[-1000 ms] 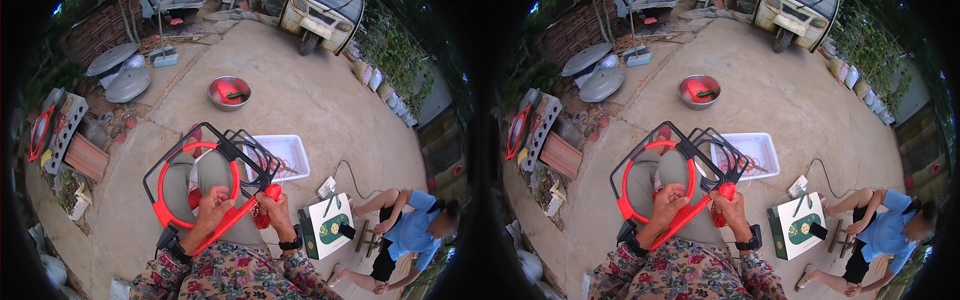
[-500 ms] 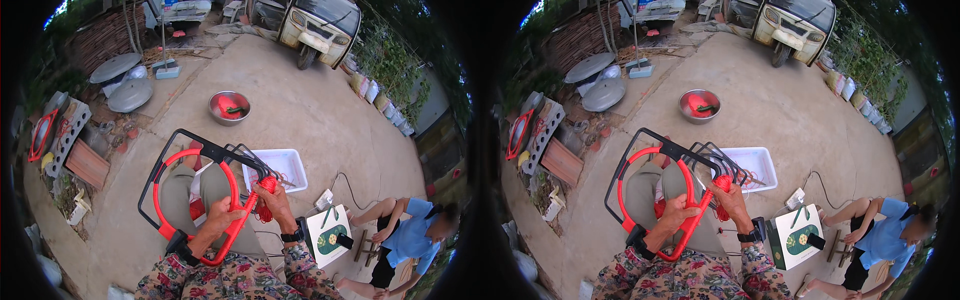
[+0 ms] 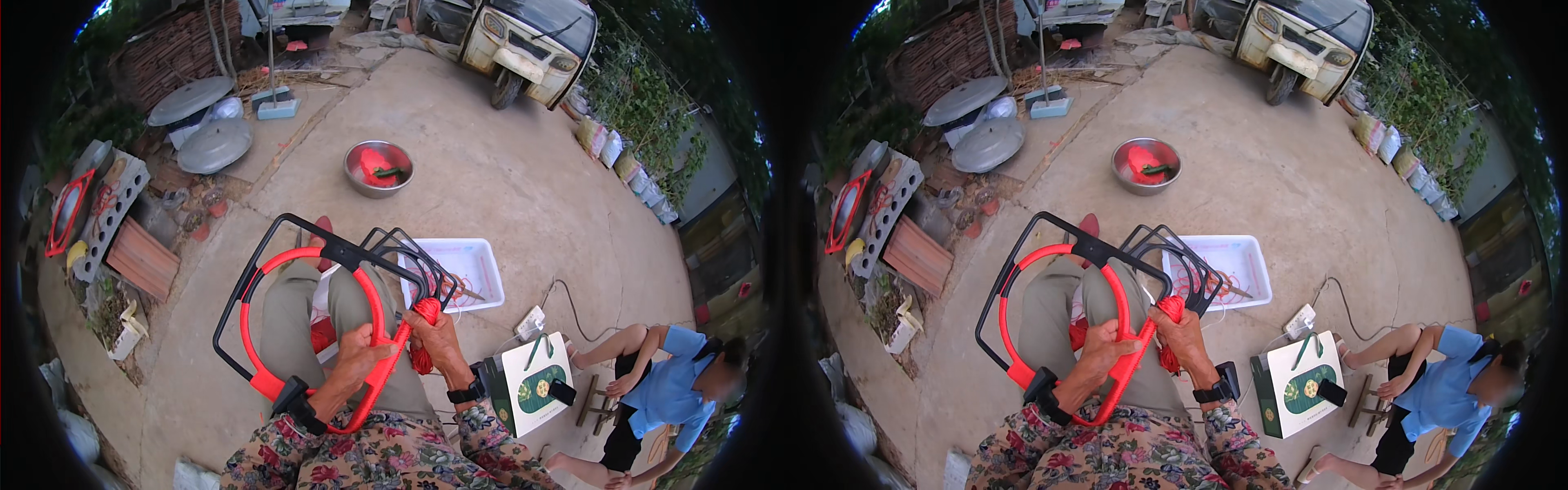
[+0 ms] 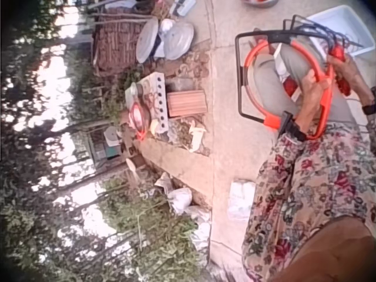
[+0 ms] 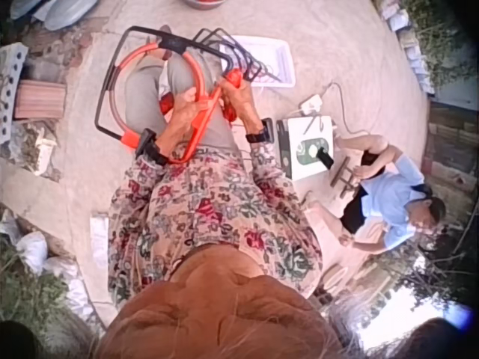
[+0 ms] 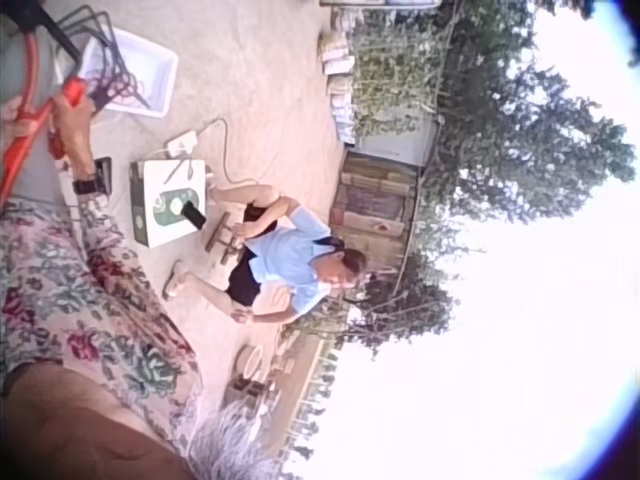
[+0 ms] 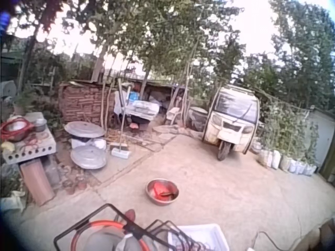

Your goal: Untangling and winding a red rope from a black plastic frame.

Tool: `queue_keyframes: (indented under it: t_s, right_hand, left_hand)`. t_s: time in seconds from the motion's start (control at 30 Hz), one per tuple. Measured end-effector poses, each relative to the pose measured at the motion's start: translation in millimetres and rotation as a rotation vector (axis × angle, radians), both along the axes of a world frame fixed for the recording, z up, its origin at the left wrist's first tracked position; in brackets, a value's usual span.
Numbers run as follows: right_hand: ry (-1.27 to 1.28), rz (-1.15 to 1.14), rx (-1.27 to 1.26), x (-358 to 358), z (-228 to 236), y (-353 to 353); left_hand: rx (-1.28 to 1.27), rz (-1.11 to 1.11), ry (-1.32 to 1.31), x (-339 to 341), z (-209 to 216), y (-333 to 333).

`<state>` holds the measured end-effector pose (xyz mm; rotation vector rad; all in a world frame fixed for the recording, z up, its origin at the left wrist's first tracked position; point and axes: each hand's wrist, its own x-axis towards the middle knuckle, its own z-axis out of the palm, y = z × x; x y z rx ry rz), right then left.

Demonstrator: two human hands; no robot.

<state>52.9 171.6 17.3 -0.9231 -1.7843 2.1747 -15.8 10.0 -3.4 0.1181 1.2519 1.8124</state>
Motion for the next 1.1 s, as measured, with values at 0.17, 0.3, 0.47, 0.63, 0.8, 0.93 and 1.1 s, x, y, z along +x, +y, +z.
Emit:
queue_keyframes:
  t_s: [0.17,0.3,0.47,0.63,0.8,0.93,1.1]
  right_hand:
    - [-0.067,0.086,-0.010,3.1,6.0,1.1]
    - [-0.013,0.074,-0.055,4.4,2.2,4.5]
    - [0.006,-0.062,-0.221,10.8,2.7,4.5]
    - [0.033,-0.062,-0.115,11.2,0.7,1.4]
    - [0.051,-0.067,-0.097,10.2,-1.5,-3.8]
    - [0.026,-0.059,-0.079,12.0,-2.4,-4.8]
    - [-0.003,-0.032,0.015,9.9,-5.8,3.0]
  left_hand:
    - [-0.010,0.019,0.022,3.8,-3.7,-3.2]
    - [0.013,0.018,0.022,3.2,-3.6,-2.2]
    - [-0.004,0.023,0.019,3.9,-4.2,0.4]
    - [0.020,0.023,0.013,3.4,-3.3,-0.3]
    - [0.021,0.035,0.001,3.5,-2.2,-1.5]
    - [-0.019,-0.004,0.011,0.2,-7.0,-4.3]
    - [-0.019,-0.023,-0.020,-1.2,-0.4,-5.4]
